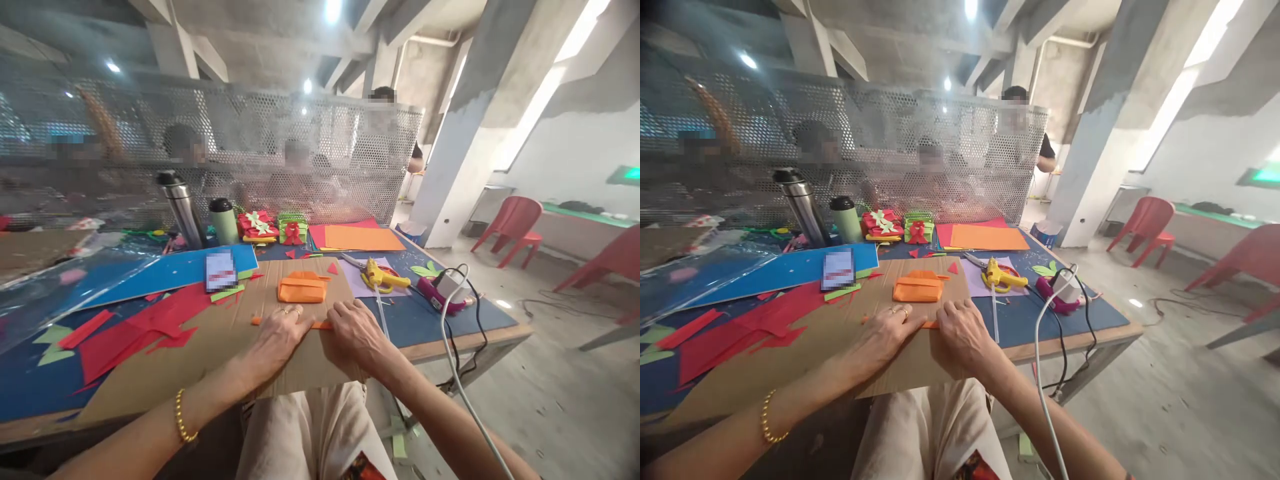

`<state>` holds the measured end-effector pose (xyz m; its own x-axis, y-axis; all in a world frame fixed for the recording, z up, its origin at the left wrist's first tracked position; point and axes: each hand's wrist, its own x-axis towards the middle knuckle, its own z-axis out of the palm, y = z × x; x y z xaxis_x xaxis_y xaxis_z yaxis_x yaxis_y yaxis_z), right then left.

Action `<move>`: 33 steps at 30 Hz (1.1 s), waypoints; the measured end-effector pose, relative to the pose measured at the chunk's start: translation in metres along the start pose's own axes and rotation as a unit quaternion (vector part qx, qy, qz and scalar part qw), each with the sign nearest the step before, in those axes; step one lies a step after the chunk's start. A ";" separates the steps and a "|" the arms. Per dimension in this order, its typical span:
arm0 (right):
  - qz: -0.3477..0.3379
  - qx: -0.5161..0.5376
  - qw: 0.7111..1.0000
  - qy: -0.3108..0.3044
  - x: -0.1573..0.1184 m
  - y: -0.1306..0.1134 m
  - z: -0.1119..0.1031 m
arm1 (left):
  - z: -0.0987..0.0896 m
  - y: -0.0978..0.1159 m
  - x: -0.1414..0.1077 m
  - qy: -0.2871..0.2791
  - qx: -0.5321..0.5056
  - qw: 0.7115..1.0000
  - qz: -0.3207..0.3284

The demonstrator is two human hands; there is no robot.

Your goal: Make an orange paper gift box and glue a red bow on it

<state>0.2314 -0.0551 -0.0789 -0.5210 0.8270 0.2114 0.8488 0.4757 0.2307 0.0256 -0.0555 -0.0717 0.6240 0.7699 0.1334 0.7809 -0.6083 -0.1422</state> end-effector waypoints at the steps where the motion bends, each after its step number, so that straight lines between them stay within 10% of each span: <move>1: -0.010 0.002 1.000 0.005 0.001 0.000 -0.001 | 0.000 0.000 0.000 -0.001 0.004 1.000 0.002; 25: -0.138 0.014 0.978 0.157 0.004 0.005 0.016 | 0.023 -0.003 0.013 0.115 0.024 0.991 0.058; 33: -0.104 0.192 0.961 0.171 0.025 0.017 0.015 | -0.003 -0.015 0.014 0.086 -0.030 0.996 0.021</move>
<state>0.2342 -0.0214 -0.0841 -0.6268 0.5863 0.5132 0.6591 0.7502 -0.0520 0.0227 -0.0357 -0.0648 0.6476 0.7028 0.2945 0.7512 -0.6536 -0.0921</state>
